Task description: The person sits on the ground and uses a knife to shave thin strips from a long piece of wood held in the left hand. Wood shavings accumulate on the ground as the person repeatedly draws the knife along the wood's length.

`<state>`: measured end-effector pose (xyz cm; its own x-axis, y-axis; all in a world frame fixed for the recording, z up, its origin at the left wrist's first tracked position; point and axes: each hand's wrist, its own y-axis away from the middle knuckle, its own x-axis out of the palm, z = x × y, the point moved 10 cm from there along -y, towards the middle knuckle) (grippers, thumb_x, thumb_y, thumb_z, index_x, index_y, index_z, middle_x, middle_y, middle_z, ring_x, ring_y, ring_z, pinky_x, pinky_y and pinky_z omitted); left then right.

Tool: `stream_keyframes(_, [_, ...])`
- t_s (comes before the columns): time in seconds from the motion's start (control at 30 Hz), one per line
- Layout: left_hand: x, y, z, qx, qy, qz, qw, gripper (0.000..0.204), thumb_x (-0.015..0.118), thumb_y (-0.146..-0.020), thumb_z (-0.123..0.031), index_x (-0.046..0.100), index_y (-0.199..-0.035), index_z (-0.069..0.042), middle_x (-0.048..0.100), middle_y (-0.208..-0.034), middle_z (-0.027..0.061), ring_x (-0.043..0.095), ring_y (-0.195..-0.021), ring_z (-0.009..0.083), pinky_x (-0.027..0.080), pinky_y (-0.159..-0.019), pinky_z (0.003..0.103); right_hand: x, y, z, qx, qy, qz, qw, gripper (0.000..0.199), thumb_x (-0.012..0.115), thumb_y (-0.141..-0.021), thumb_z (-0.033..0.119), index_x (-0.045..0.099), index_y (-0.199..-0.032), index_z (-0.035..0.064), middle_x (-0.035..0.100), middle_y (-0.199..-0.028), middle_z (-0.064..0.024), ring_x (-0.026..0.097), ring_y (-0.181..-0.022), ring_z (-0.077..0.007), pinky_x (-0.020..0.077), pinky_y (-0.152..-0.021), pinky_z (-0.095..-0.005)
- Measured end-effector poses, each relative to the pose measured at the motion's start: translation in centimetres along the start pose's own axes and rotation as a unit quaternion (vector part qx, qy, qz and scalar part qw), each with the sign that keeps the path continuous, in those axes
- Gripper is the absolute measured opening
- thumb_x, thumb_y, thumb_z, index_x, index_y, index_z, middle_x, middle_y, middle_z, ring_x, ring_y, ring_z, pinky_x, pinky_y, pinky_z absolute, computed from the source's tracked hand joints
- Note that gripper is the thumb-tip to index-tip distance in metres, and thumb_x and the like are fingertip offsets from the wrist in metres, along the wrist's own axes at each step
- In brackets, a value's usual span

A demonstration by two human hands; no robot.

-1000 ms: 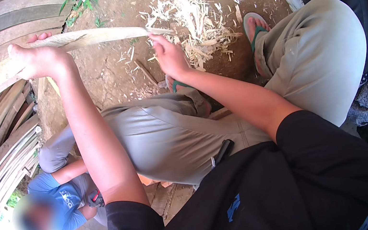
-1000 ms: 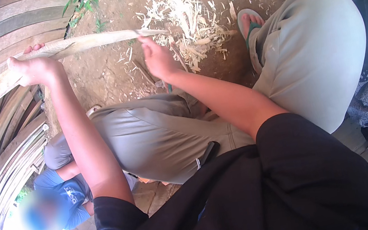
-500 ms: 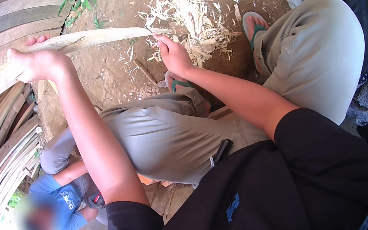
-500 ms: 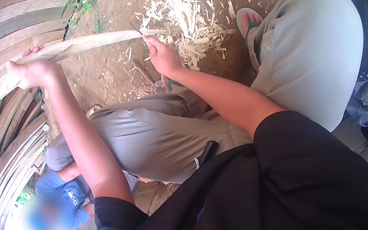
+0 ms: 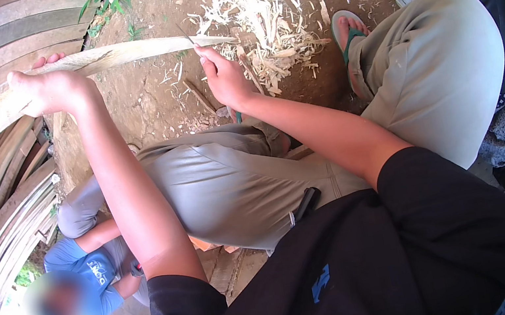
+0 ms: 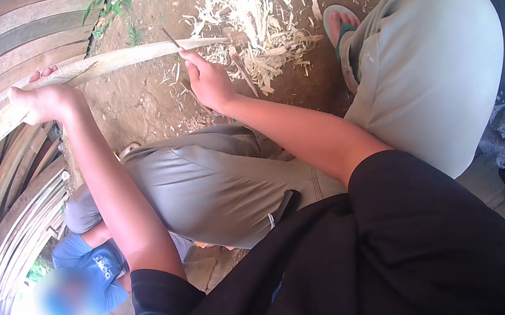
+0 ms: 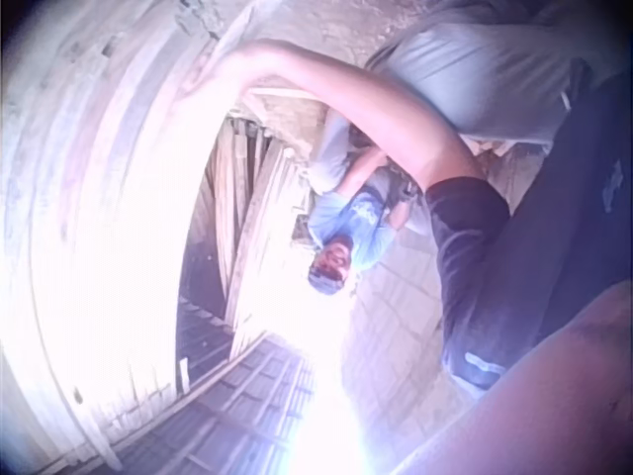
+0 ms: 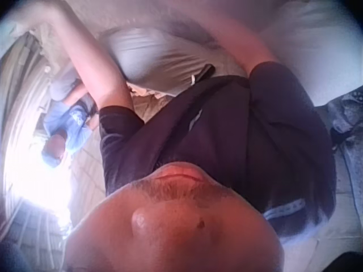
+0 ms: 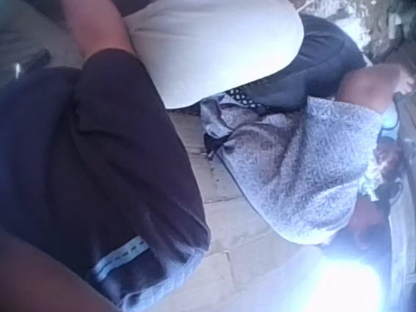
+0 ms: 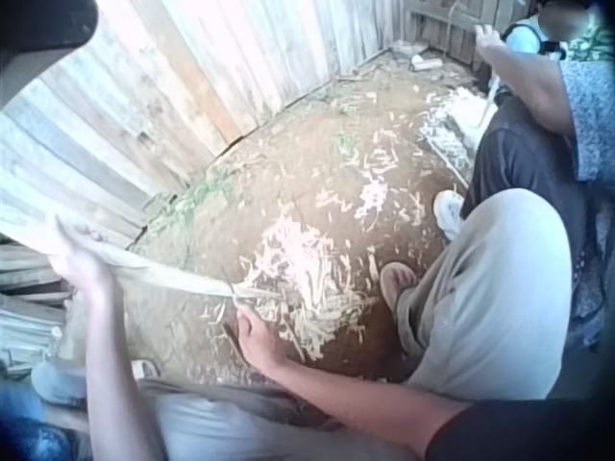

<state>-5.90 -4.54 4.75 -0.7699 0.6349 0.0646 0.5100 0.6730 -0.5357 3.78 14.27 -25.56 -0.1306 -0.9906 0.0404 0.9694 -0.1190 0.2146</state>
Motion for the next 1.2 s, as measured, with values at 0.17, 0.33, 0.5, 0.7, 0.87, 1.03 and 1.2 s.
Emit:
stream_keyframes(0.17, [0.5, 0.0, -0.1, 0.002, -0.016, 0.021, 1.000, 0.041, 0.052, -0.103, -0.034, 0.042, -0.112, 0.005, 0.056, -0.078, 0.0159, 0.056, -0.057, 0.0251, 0.052, -0.054, 0.036, -2.2, -1.6, -5.6, 0.087, 0.084, 0.022, 0.992, 0.033, 0.052, -0.108, 0.022, 0.063, -0.139, 0.0179, 0.064, -0.068, -0.0131, 0.054, -0.053, -0.0201, 0.0444, -0.055, -0.0375])
stream_keyframes(0.33, [-0.6, -0.4, -0.2, 0.010, -0.014, 0.012, 1.000, 0.041, 0.053, -0.102, -0.034, 0.043, -0.111, 0.005, 0.056, -0.079, 0.0167, 0.057, -0.057, 0.0249, 0.052, -0.055, 0.036, 0.3, 0.3, -1.4, 0.090, 0.060, 0.090, 0.990, 0.032, 0.050, -0.109, 0.020, 0.063, -0.138, 0.0158, 0.065, -0.068, -0.0094, 0.056, -0.054, -0.0172, 0.0455, -0.055, -0.0375])
stream_keyframes(0.5, [1.1, 0.2, 0.4, -0.009, -0.006, 0.012, 1.000, 0.042, 0.054, -0.102, -0.034, 0.043, -0.111, 0.006, 0.057, -0.080, 0.0171, 0.057, -0.059, 0.0251, 0.052, -0.054, 0.037, -2.3, -2.4, -6.3, 0.084, 0.056, -0.010, 0.995, 0.032, 0.051, -0.107, 0.018, 0.064, -0.136, 0.0159, 0.073, -0.085, -0.0168, 0.065, -0.063, -0.0268, 0.0495, -0.063, -0.0405])
stream_keyframes(0.7, [-1.0, -0.6, -0.5, 0.010, -0.013, 0.006, 1.000, 0.043, 0.053, -0.102, -0.033, 0.041, -0.116, 0.005, 0.055, -0.081, 0.0164, 0.056, -0.063, 0.0246, 0.052, -0.057, 0.037, -0.8, 0.2, -3.1, 0.143, 0.069, 0.058, 0.986, 0.033, 0.049, -0.105, 0.017, 0.066, -0.133, 0.0142, 0.073, -0.080, -0.0178, 0.068, -0.066, -0.0292, 0.0513, -0.066, -0.0446])
stream_keyframes(0.87, [-0.4, -0.2, 0.6, -0.024, -0.007, 0.009, 1.000, 0.042, 0.052, -0.102, -0.034, 0.041, -0.115, 0.005, 0.056, -0.081, 0.0172, 0.057, -0.061, 0.0248, 0.052, -0.056, 0.036, -1.8, -1.1, -5.5, 0.109, 0.063, 0.034, 0.991, 0.033, 0.050, -0.107, 0.014, 0.064, -0.137, 0.0117, 0.075, -0.098, -0.0160, 0.069, -0.075, -0.0257, 0.0525, -0.073, -0.0379])
stream_keyframes(1.03, [1.1, 0.3, -0.4, 0.003, -0.016, 0.035, 0.999, 0.042, 0.050, -0.102, -0.036, 0.041, -0.112, 0.004, 0.057, -0.081, 0.0182, 0.057, -0.058, 0.0251, 0.052, -0.056, 0.036, -1.9, -0.7, -4.6, 0.126, 0.101, 0.043, 0.986, 0.032, 0.052, -0.107, 0.019, 0.063, -0.137, 0.0142, 0.072, -0.088, -0.0174, 0.063, -0.064, -0.0233, 0.0499, -0.065, -0.0374])
stream_keyframes(1.2, [0.5, 0.4, 0.7, -0.037, 0.015, 0.010, 0.999, 0.043, 0.051, -0.102, -0.037, 0.040, -0.116, 0.002, 0.055, -0.080, 0.0161, 0.057, -0.059, 0.0247, 0.052, -0.057, 0.036, -0.5, -0.6, -0.7, 0.065, 0.045, 0.020, 0.997, 0.035, 0.049, -0.106, 0.022, 0.063, -0.138, 0.0189, 0.067, -0.070, -0.0174, 0.063, -0.057, -0.0293, 0.0475, -0.057, -0.0448])
